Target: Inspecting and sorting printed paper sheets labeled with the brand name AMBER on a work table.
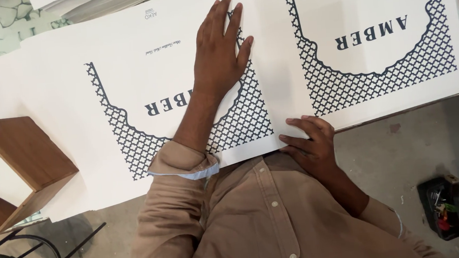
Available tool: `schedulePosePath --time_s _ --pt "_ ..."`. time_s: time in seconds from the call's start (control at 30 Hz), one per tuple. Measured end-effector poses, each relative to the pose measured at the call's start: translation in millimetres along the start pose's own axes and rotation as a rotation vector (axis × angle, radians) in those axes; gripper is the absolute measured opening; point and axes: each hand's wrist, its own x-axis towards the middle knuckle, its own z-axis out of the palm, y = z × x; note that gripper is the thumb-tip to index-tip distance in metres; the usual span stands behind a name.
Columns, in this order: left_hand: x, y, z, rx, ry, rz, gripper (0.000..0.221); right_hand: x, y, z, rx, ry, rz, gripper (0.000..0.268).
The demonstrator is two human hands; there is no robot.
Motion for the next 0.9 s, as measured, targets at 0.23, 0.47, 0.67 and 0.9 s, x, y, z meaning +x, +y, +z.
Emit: schedulePosePath --time_s 0.23,0.47,0.67,0.9 --pt "-1 -2 4 -0.020 -0.005 0.001 0.057 2 -2 -2 -0.003 -0.003 -0.010 0.035" --pt "0 -3 5 0.008 0.024 0.034 0.059 2 -4 -4 -0.019 -0.026 -0.016 0.040" --pt "60 -49 -3 0.198 0.049 0.014 0.059 9 -10 -10 0.016 -0.040 -0.005 0.045" --pt "119 -145 -57 0.462 0.077 0.242 0.078 1 -2 -5 -0.001 0.008 0.015 0.033"
